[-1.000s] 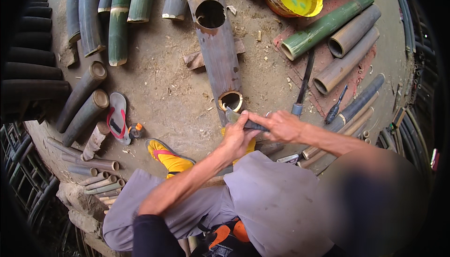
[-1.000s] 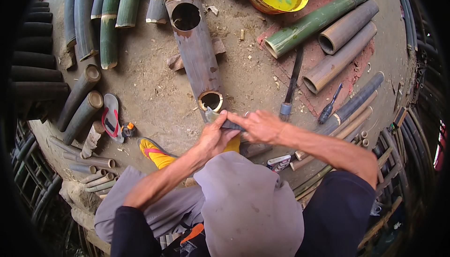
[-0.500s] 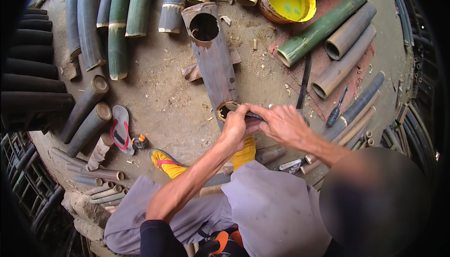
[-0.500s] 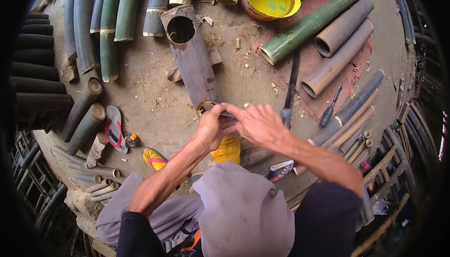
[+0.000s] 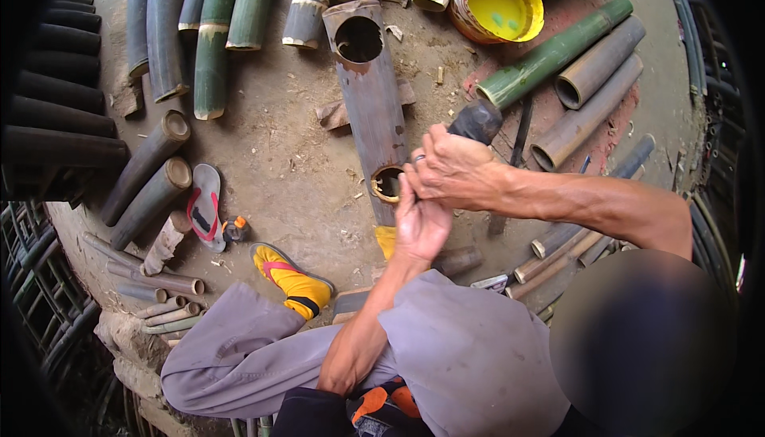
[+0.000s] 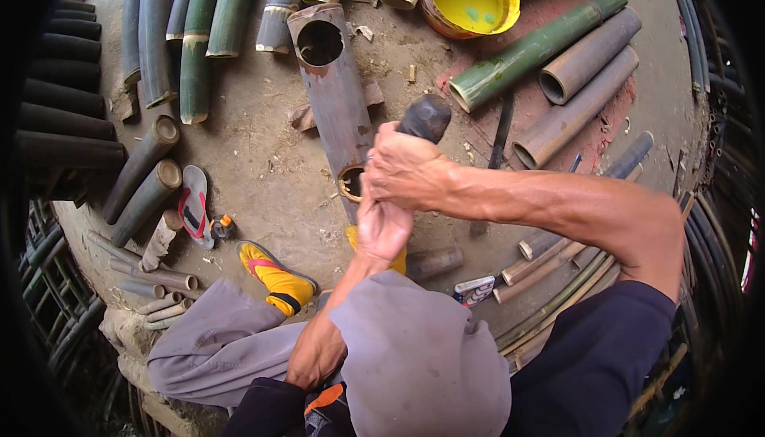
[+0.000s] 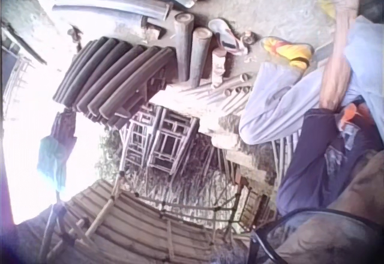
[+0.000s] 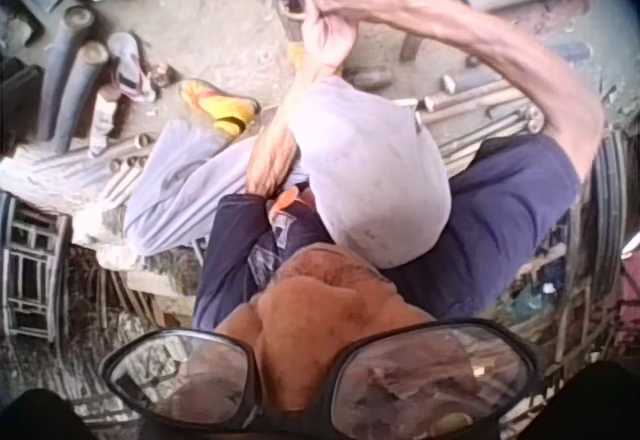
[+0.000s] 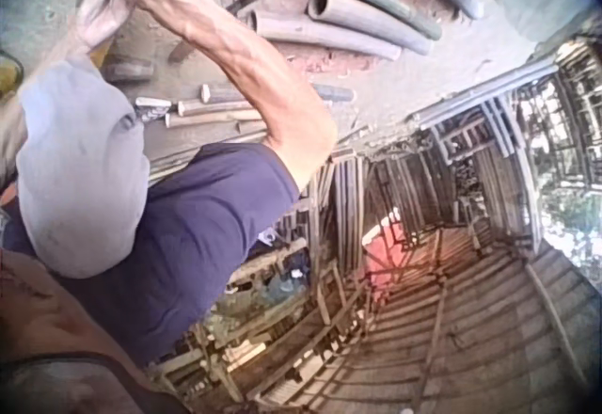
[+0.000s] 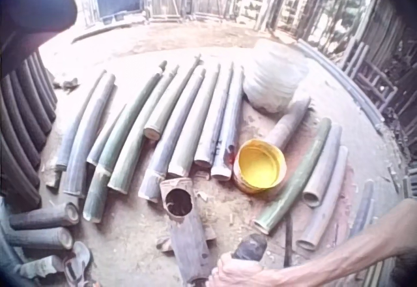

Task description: The person measures a length on a piece of bamboo, places a second bamboo piece onto it, and then carves out a section using a blade and a wooden mallet.

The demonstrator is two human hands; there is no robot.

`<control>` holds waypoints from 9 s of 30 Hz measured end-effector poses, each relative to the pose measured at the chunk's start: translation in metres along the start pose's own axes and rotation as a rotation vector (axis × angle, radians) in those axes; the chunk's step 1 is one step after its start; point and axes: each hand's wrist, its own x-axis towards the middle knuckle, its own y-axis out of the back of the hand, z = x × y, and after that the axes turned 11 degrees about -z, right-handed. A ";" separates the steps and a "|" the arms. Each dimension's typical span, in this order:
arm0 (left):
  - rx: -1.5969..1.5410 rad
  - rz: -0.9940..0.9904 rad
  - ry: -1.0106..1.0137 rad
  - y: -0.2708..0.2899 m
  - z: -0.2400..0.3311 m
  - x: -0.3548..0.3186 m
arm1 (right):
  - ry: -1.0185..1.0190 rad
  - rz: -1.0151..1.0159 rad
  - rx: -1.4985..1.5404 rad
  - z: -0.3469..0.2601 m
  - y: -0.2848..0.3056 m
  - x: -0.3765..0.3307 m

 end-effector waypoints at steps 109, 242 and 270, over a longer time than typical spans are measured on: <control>0.203 0.083 0.040 -0.018 0.029 -0.005 | 0.010 -0.090 -0.056 0.015 0.035 0.033; 3.400 -0.620 0.626 -0.200 0.129 0.042 | -0.479 0.857 1.336 -0.071 0.013 0.091; 2.975 0.219 0.271 -0.111 0.144 -0.076 | -0.026 0.387 0.845 -0.080 0.000 0.088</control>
